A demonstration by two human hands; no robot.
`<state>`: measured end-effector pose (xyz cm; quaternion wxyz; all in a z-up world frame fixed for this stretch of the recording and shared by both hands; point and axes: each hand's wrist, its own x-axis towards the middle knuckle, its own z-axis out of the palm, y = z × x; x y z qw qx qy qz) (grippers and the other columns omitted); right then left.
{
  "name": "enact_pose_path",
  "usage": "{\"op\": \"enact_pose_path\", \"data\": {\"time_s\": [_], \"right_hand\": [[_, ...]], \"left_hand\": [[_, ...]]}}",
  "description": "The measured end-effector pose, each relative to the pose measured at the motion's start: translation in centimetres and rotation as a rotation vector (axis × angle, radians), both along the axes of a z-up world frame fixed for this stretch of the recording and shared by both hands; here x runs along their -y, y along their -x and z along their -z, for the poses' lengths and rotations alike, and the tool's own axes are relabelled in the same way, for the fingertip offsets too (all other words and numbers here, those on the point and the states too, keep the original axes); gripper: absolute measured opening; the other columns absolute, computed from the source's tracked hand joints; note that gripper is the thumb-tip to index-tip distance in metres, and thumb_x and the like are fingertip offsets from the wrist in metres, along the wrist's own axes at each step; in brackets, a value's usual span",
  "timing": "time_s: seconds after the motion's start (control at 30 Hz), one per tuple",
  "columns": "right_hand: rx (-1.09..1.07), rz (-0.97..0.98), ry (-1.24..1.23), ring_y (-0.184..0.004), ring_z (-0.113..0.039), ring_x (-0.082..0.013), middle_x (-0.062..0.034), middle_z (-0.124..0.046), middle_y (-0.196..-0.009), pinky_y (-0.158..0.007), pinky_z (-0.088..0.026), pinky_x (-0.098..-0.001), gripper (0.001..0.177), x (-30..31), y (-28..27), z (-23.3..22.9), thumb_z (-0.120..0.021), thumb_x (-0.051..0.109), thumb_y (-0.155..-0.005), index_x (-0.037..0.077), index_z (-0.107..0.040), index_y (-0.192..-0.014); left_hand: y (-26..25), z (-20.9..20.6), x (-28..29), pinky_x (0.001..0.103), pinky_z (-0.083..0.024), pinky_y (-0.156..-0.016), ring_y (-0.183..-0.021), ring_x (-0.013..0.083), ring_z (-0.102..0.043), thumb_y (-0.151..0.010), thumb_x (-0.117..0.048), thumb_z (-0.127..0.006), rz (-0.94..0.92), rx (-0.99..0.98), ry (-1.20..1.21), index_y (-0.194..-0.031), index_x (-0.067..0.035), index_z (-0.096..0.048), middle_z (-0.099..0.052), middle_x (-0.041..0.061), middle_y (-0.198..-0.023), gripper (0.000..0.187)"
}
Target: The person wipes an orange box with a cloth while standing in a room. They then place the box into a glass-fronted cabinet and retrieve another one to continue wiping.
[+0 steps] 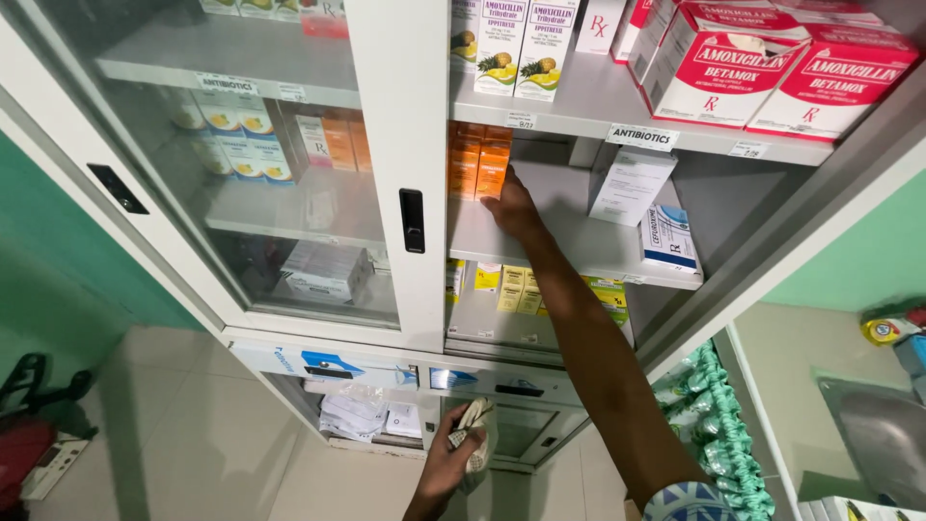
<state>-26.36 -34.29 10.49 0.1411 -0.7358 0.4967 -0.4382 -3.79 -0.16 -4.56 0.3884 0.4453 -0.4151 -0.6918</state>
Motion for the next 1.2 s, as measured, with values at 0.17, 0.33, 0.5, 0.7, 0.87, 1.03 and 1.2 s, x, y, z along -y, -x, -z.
{"op": "enact_pose_path", "data": {"time_s": [0.17, 0.33, 0.5, 0.7, 0.87, 1.03, 1.2], "right_hand": [[0.144, -0.008, -0.118, -0.119, -0.061, -0.0291, -0.0145, -0.061, -0.136, -0.101, -0.047, -0.0382, 0.073, -1.1, -0.4, -1.4, -0.069, 0.007, -0.081, 0.005, -0.041, -0.148], [0.542, -0.224, 0.016, -0.123, -0.058, -0.0373, -0.0235, -0.041, -0.144, -0.097, -0.058, -0.0462, 0.104, 1.5, -0.2, -1.1, -0.089, 0.002, -0.071, -0.001, -0.021, -0.150], [0.378, -0.252, -0.074, -0.105, -0.069, -0.0254, -0.0129, -0.069, -0.120, -0.095, -0.059, -0.0382, 0.080, 1.6, -0.4, -4.3, -0.084, -0.011, -0.063, 0.000, -0.051, -0.136], [0.415, -0.177, -0.200, -0.107, -0.068, -0.0239, -0.0126, -0.069, -0.120, -0.096, -0.056, -0.0366, 0.075, 0.8, -0.7, -5.0, -0.082, -0.008, -0.067, -0.001, -0.053, -0.136], [0.368, -0.227, -0.141, -0.111, -0.062, -0.0281, -0.0159, -0.063, -0.126, -0.099, -0.052, -0.0424, 0.090, 2.2, 0.3, -2.8, -0.087, -0.004, -0.063, 0.000, -0.041, -0.140], [0.241, -0.159, -0.302, -0.123, -0.060, -0.0304, -0.0158, -0.060, -0.138, -0.105, -0.049, -0.0422, 0.100, 1.6, 1.7, -1.8, -0.085, 0.003, -0.069, 0.006, -0.032, -0.153], [0.062, -0.057, -0.232, -0.106, -0.067, -0.0286, -0.0147, -0.068, -0.125, -0.091, -0.051, -0.0379, 0.082, -1.0, 1.6, -2.5, -0.077, 0.032, -0.079, 0.007, -0.041, -0.149]], "left_hand": [[0.2, 3.6, 0.8, 0.032, -0.052, -0.088, -0.099, 0.0208, -0.063, -0.088, -0.011, -0.065, -0.009, -0.051, 0.066, -0.140, -0.005, -0.052, -0.067, 0.012, -0.124, 0.054], [-0.4, 5.2, 1.2, 0.030, -0.052, -0.087, -0.098, 0.0196, -0.066, -0.087, -0.007, -0.066, -0.020, -0.112, 0.133, -0.138, -0.003, -0.054, -0.071, 0.013, -0.123, 0.052], [-2.6, 0.5, 0.5, 0.034, -0.053, -0.082, -0.094, 0.0237, -0.065, -0.088, -0.007, -0.065, -0.058, -0.074, 0.016, -0.139, -0.006, -0.054, -0.068, 0.015, -0.121, 0.052], [-4.7, 7.4, 2.0, 0.031, -0.054, -0.081, -0.093, 0.0205, -0.066, -0.088, -0.007, -0.068, -0.142, -0.075, 0.139, -0.135, -0.003, -0.058, -0.072, 0.014, -0.114, 0.048], [-4.3, 4.9, 2.1, 0.034, -0.052, -0.086, -0.098, 0.0233, -0.065, -0.088, -0.007, -0.067, -0.103, -0.060, 0.065, -0.137, -0.002, -0.056, -0.069, 0.016, -0.119, 0.051], [-3.4, 1.7, 1.6, 0.032, -0.048, -0.094, -0.108, 0.0215, -0.062, -0.086, -0.009, -0.065, -0.055, 0.008, 0.072, -0.138, -0.006, -0.057, -0.068, 0.011, -0.126, 0.052], [-3.2, 2.6, 1.5, 0.032, -0.050, -0.080, -0.088, 0.0197, -0.060, -0.086, -0.001, -0.065, 0.007, -0.033, 0.052, -0.134, -0.006, -0.059, -0.069, 0.012, -0.113, 0.049]]}}
